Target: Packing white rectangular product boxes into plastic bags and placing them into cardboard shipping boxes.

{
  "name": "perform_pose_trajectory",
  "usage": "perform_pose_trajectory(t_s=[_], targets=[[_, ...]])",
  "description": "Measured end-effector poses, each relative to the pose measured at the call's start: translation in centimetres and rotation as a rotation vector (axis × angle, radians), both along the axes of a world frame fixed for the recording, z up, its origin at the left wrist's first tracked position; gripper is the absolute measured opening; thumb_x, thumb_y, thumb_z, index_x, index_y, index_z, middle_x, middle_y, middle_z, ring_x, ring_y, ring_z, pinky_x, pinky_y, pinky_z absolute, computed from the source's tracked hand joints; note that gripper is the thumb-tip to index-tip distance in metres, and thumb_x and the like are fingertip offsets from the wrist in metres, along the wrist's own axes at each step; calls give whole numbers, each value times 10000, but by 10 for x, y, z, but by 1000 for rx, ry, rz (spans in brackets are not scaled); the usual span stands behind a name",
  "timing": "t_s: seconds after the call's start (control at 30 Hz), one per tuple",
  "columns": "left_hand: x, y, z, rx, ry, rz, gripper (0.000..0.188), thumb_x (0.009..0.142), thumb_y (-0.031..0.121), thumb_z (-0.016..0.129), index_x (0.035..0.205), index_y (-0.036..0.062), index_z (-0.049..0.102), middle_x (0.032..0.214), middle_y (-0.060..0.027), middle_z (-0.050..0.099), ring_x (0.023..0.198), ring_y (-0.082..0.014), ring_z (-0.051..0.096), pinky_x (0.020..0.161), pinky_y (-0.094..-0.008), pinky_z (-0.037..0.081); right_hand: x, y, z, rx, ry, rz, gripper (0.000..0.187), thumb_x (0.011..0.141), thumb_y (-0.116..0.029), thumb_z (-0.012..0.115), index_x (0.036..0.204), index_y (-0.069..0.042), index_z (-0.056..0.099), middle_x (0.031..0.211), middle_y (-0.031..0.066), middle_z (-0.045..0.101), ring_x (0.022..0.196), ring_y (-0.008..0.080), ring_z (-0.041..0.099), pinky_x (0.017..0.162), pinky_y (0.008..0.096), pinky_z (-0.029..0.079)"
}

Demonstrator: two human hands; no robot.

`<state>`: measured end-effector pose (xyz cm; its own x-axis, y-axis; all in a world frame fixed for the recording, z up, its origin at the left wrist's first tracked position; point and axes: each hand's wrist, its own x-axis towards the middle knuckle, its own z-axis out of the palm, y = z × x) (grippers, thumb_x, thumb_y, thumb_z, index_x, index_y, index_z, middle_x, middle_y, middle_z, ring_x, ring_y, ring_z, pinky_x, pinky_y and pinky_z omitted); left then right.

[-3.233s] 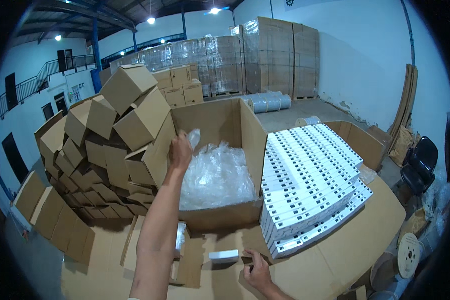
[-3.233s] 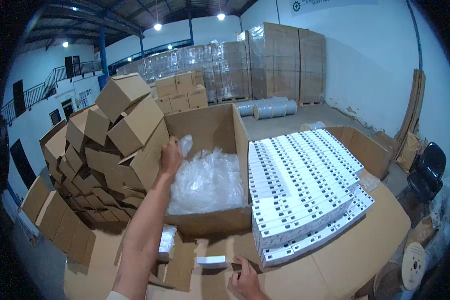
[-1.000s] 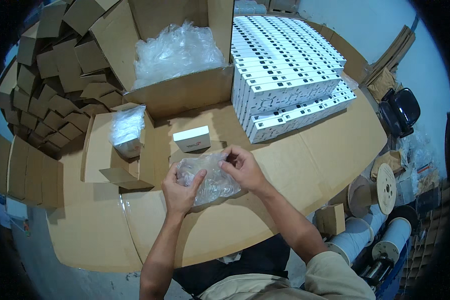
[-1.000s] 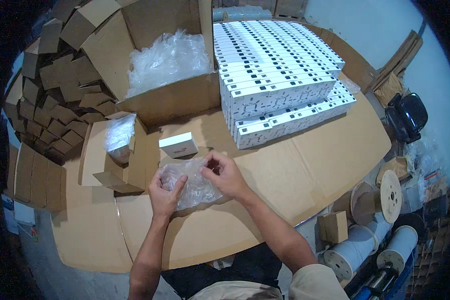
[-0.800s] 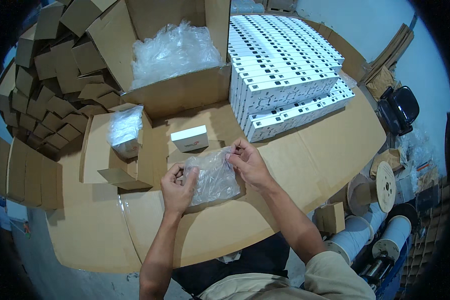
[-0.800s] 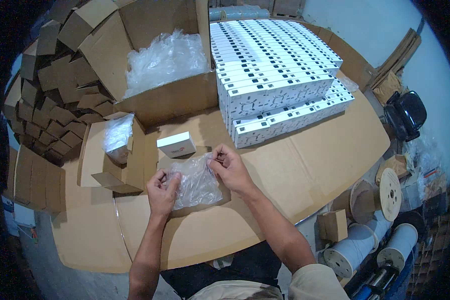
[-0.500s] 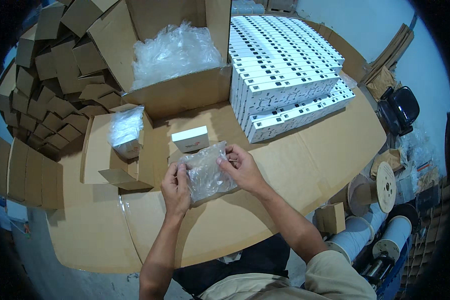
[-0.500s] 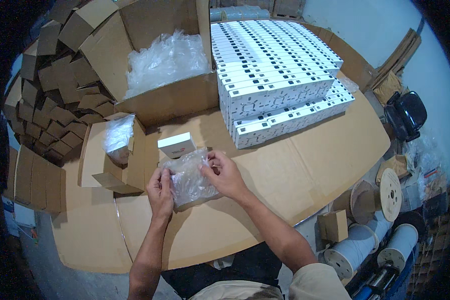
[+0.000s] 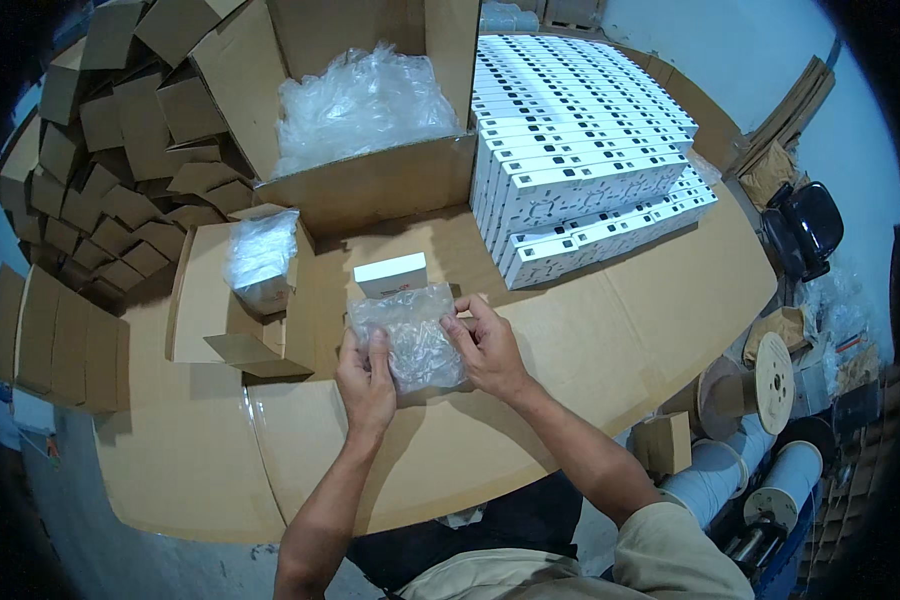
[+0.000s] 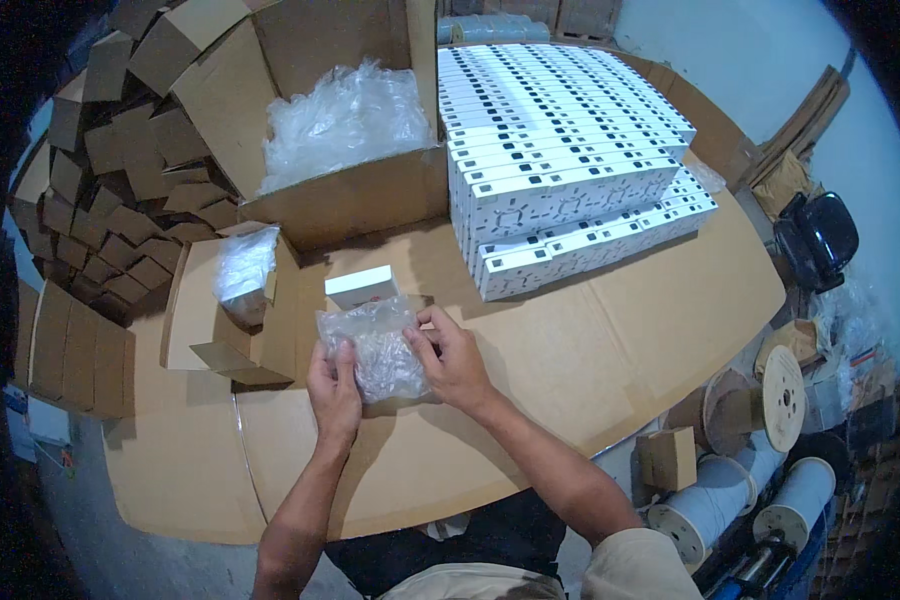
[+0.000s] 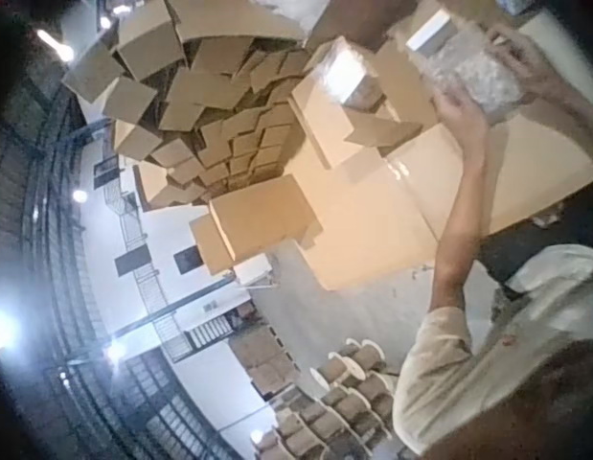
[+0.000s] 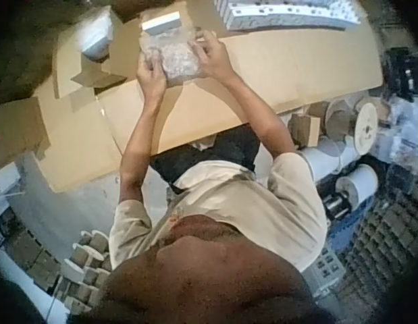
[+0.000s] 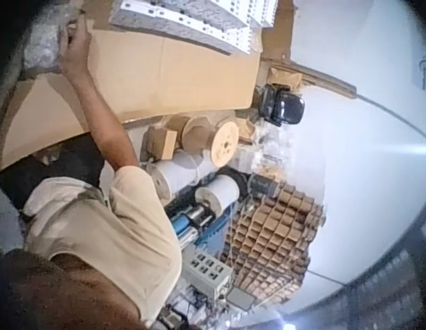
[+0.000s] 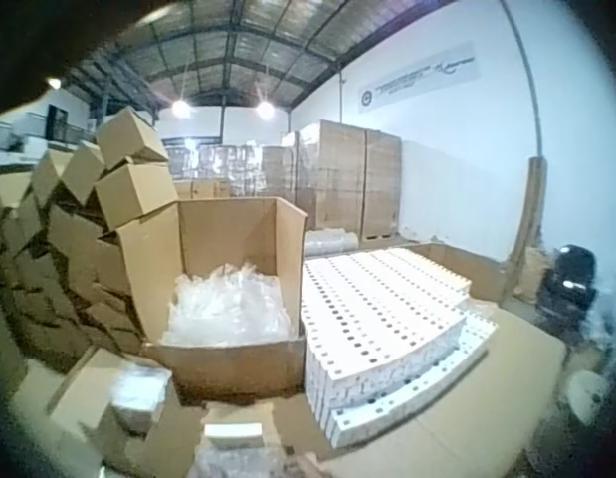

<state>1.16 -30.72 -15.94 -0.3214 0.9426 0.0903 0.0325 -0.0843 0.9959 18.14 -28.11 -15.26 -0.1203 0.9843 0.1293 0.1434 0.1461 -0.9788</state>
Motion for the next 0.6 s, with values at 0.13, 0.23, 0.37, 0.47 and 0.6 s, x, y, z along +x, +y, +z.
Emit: perform_pose_trajectory(t_s=[0.13, 0.23, 0.37, 0.47, 0.6], targets=[[-11, 2, 0, 35, 43, 14, 233, 1054, 218, 527, 1026, -3, 597, 841, -4, 589, 747, -59, 504, 648, -231, 412, 8, 6, -10, 32, -20, -63, 178, 1011, -170, 578, 1034, 4, 549, 661, 68, 593, 600, 80, 514, 539, 282, 414], [-10, 1, 7, 40, 73, 21, 240, 1057, 224, 519, 1016, 0, 597, 812, 3, 577, 720, -52, 486, 635, -231, 403, 12, 9, -15, 72, 13, -131, 181, 1007, -171, 587, 1051, 2, 558, 664, 37, 571, 627, 72, 510, 544, 282, 416], [-13, -2, 5, 45, 102, 3, 239, 1055, 222, 520, 986, 6, 594, 740, 19, 551, 660, -40, 456, 570, -242, 373, 1, 1, 10, 80, 112, -95, 203, 997, -198, 614, 988, 4, 594, 715, 2, 572, 651, 63, 508, 585, 263, 438], [-12, -4, 6, 53, 215, -33, 230, 1048, 221, 537, 986, 6, 590, 684, 37, 532, 610, -37, 436, 525, -243, 346, 6, 5, -1, 51, 27, -103, 213, 998, -204, 619, 952, 4, 612, 756, -5, 583, 672, 55, 516, 612, 244, 446], [-12, -2, 7, 45, 214, -53, 212, 1038, 209, 559, 976, 8, 594, 660, 44, 537, 585, -31, 423, 509, -235, 336, 14, 9, -4, 18, 138, -176, 199, 1023, -185, 574, 950, -7, 624, 768, -11, 578, 688, 47, 522, 610, 229, 437]])
